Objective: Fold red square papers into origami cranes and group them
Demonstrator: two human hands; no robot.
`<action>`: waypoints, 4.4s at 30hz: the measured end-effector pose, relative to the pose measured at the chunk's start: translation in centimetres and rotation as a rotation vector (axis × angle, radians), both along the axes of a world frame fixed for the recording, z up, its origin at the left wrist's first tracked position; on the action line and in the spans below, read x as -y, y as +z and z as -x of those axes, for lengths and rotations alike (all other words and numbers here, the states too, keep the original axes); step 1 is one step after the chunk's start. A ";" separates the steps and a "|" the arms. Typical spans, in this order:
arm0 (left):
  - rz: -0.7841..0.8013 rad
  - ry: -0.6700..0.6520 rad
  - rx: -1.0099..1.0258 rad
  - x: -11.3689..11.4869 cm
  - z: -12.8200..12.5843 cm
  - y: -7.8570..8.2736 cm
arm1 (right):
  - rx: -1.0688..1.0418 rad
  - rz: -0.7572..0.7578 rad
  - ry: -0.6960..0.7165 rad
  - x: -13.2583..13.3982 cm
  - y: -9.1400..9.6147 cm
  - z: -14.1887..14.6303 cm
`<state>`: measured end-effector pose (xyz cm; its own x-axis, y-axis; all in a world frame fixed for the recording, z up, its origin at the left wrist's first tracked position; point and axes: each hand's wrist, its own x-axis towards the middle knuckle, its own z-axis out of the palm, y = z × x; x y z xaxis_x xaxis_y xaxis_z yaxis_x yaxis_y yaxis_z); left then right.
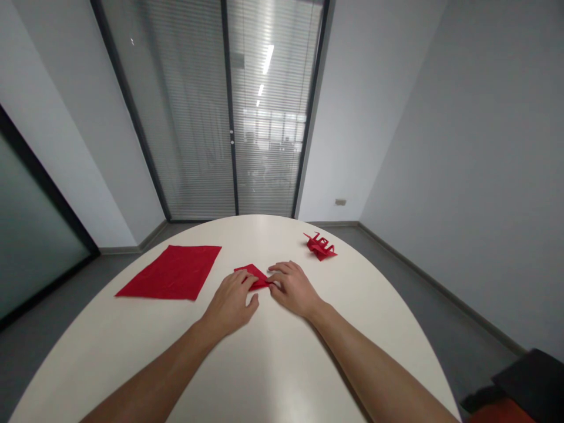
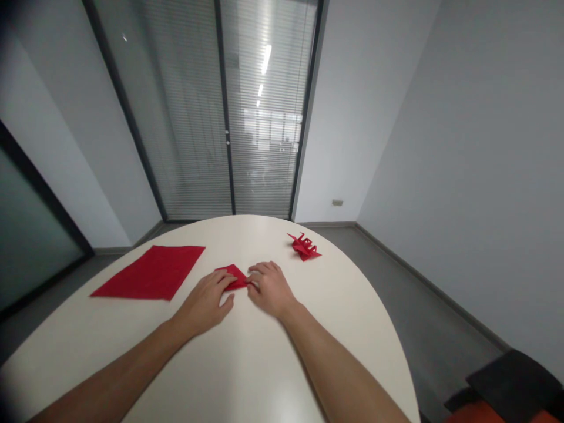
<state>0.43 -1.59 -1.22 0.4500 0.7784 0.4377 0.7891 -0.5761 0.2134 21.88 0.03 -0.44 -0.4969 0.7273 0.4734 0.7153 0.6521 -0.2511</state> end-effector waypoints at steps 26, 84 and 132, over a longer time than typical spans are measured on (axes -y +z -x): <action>0.149 0.084 0.096 -0.5 0.1 0.1 | -0.014 0.048 0.018 -0.2 0.3 0.0; 0.054 0.198 0.004 -0.4 0.0 -0.9 | 0.123 0.020 0.082 0.4 1.3 0.5; 0.220 0.167 0.183 0.2 -0.4 1.1 | -0.219 0.179 0.044 -0.4 -0.3 -0.3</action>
<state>0.80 -1.82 -0.13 0.2378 0.9196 0.3127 0.8060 -0.3665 0.4649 22.21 0.46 -0.74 -0.4299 0.7889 0.4390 0.6037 0.6127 -0.5100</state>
